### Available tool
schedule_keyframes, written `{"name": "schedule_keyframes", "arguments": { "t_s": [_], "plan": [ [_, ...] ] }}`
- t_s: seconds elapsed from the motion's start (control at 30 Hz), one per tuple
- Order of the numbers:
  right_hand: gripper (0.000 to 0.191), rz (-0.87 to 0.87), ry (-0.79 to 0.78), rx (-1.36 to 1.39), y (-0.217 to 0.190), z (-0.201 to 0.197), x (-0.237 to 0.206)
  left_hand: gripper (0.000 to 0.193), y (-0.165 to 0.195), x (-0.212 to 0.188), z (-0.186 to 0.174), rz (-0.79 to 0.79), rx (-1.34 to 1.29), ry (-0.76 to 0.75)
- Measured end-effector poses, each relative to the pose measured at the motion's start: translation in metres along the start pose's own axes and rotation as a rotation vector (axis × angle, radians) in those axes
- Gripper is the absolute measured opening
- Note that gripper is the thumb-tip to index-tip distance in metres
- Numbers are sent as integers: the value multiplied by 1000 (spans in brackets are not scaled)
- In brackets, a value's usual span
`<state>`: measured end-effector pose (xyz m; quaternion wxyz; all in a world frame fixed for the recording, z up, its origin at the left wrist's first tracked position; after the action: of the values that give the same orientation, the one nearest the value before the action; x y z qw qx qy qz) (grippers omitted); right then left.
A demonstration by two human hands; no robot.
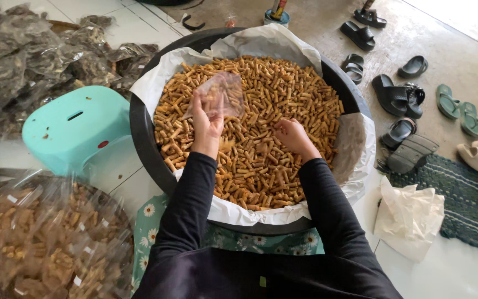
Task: The person sits on the floor beside a large basin filled with fried snack sticks and fills clear plastic bags by hand, one piece at a time. They open each bag, fill it with snack pieces from the basin, and set filled bags on a woven tray nearby.
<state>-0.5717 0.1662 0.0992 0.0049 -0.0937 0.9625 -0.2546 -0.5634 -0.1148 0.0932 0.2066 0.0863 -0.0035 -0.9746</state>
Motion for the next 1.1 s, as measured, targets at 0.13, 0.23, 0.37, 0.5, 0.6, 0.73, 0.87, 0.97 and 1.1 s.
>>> {"name": "schedule_keyframes", "arguments": {
  "t_s": [0.13, 0.23, 0.37, 0.5, 0.6, 0.73, 0.87, 0.97, 1.1],
  "plan": [
    [27, -86, 37, 21, 3, -3, 0, 22, 27, -32, 22, -126, 32, -80],
    [24, -144, 22, 56, 11, 3, -1, 32, 64, -56, 20, -157, -62, -270],
    [22, -227, 38, 140, 24, 8, -5, 50, 171, -92, -8, -27, -60, -385],
    [26, -132, 19, 131, 42, 13, -3, 39, 335, -155, -55, 371, 242, -134],
    [29, -82, -8, 31, 49, 18, 2, 36, 456, -234, -90, 674, 244, -52],
    [35, -107, -49, -6, 50, 27, 8, 31, 551, -372, -151, 1155, 373, 11],
    [39, -167, -69, -17, 47, 35, 8, 22, 565, -483, -240, 1348, 222, 587],
    [40, -142, -127, -68, 44, 47, 7, 22, 558, -508, -240, 1269, 931, 558],
    [41, -90, -184, -86, 39, 55, 1, 21, 587, -468, -240, 1186, 284, 665]
  ]
}}
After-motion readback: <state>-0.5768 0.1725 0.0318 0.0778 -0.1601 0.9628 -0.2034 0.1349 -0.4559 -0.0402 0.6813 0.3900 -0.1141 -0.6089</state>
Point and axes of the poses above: each hand's wrist, its own x-axis towards the middle knuckle, its own z-axis out of the palm, y = z × x, the point moved 6 cm from there along x, towards the middle knuckle, and after that the axes turned 9 degrees about z, right-handed, at the moved point
